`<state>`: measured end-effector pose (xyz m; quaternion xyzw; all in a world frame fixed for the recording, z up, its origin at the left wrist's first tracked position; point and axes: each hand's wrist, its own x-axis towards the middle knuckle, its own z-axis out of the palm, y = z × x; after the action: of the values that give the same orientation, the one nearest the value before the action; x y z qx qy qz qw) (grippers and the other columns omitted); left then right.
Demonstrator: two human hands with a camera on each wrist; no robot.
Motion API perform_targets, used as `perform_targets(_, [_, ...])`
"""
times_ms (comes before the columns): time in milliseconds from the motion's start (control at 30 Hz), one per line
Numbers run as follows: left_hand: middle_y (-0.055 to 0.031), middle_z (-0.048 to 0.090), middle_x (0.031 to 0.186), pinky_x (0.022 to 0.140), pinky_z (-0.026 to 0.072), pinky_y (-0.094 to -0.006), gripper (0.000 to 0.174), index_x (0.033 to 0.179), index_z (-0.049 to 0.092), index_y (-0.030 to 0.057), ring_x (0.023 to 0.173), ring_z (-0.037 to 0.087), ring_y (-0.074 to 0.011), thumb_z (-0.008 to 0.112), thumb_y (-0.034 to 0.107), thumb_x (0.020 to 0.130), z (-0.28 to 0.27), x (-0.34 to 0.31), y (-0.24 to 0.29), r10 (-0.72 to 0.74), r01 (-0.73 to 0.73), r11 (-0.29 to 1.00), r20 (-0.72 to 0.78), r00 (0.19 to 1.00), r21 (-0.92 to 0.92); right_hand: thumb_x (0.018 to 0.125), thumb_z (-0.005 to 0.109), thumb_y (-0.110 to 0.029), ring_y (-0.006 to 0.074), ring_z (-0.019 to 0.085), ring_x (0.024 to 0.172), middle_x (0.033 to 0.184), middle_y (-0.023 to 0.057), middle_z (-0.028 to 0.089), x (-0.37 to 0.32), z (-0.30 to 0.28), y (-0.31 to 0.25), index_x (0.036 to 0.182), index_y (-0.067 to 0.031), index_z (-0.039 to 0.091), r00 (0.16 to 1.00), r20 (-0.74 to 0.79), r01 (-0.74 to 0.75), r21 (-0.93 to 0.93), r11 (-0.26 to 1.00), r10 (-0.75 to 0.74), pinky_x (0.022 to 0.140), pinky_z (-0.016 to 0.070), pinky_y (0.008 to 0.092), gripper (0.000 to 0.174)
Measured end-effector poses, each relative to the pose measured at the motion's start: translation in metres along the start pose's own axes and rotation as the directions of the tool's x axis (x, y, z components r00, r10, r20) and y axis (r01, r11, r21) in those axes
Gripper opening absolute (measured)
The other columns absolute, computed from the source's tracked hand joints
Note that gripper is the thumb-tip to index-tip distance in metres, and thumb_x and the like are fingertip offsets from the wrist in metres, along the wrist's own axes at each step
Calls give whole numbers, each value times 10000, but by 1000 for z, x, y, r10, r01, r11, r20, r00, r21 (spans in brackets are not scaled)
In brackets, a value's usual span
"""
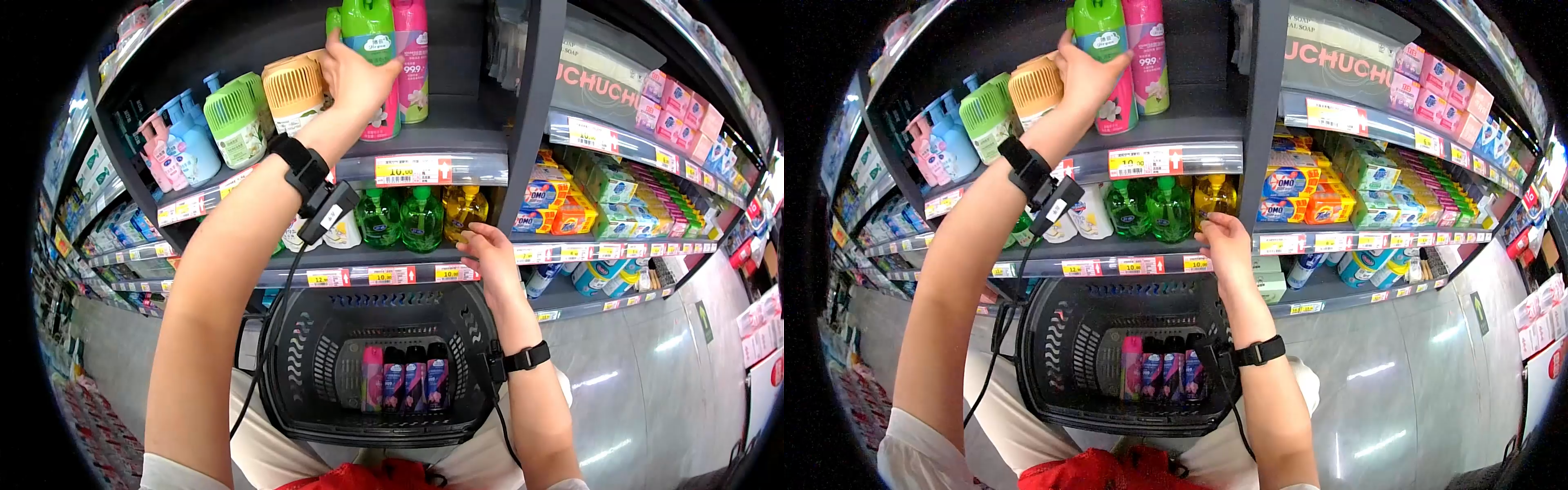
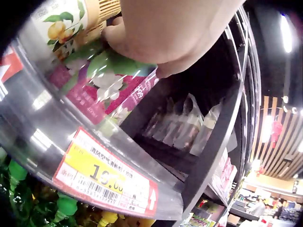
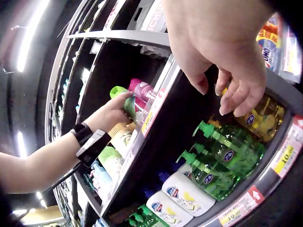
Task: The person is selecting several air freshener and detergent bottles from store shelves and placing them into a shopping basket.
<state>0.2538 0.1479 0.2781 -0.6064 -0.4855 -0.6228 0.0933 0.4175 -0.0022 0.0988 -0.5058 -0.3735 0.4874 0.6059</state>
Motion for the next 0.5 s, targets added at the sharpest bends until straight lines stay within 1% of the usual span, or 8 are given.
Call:
perform_targets(67, [-268, 333, 1278, 1020, 319, -402, 1013, 1346, 186, -26, 1193, 381, -369, 797, 328, 619, 2, -5, -5, -39, 38, 999, 16, 999, 21, 863, 552, -150, 149, 590, 879, 1008, 63, 582, 0, 1, 2, 1152, -8, 492, 1000, 14, -2, 9, 1000, 2, 742, 462, 283, 328])
perform_targets(133, [-274, 286, 1305, 1030, 297, -452, 1034, 1346, 162, -26, 1218, 314, -432, 795, 317, 604, -2, -8, -6, -119, 122, 993, 136, 984, -9, 863, 555, -153, 149, 591, 877, 1007, 64, 582, 0, 2, 1, 1145, -8, 496, 1000, 11, -1, 16, 1000, 1, 743, 462, 284, 322])
perform_targets(200, [-274, 292, 1304, 1030, 307, -431, 988, 1315, 218, -58, 1224, 322, -409, 796, 313, 605, -3, -2, -10, -153, 157, 987, 157, 976, -12, 864, 556, -155, 147, 593, 876, 1005, 64, 583, 0, 2, 1, 1144, -8, 498, 1000, 12, 0, 12, 1000, 0, 742, 462, 283, 322])
perform_targets(267, [-278, 310, 1291, 1016, 328, -413, 918, 1260, 290, -89, 1217, 344, -383, 798, 310, 608, -3, 9, -18, -199, 231, 972, 359, 912, -48, 864, 554, -153, 147, 594, 878, 1005, 64, 584, -1, 3, 1, 1145, -10, 501, 1000, 14, 2, 13, 1000, -2, 741, 462, 283, 319])
perform_targets(300, [-278, 310, 1291, 1016, 328, -413, 918, 1260, 290, -89, 1217, 344, -383, 798, 310, 608, -6, 6, -14, -199, 231, 972, 359, 912, -48, 865, 552, -151, 147, 594, 879, 1005, 64, 585, -1, 3, 1, 1145, -11, 503, 1000, 16, 2, 13, 1000, -3, 740, 463, 284, 317])
perform_targets(367, [-223, 526, 1129, 882, 438, -348, 746, 1152, 421, -83, 1047, 542, -287, 803, 272, 619, -15, -8, -1, -133, 137, 990, 154, 979, -16, 862, 550, -141, 145, 600, 861, 1003, 73, 591, 0, 3, 3, 1137, -3, 506, 1000, 11, 9, 23, 1000, -10, 716, 461, 275, 312])
perform_targets(400, [-223, 526, 1129, 882, 438, -348, 746, 1152, 421, -83, 1047, 542, -287, 803, 272, 619, -18, -14, -1, -135, 139, 990, 158, 978, -17, 858, 548, -131, 143, 606, 843, 1001, 82, 597, 0, 3, 4, 1130, 6, 510, 1000, 3, 14, 34, 999, -14, 692, 460, 266, 307])
perform_targets(500, [-206, 430, 1076, 937, 377, -399, 835, 1172, 350, -92, 1034, 453, -336, 812, 285, 589, -28, -32, -5, 263, -267, 942, -46, 964, -205, 850, 554, -129, 145, 609, 823, 985, 85, 599, -1, 3, 3, 1125, 15, 510, 999, -12, 50, 18, 999, -50, 667, 466, 261, 313])
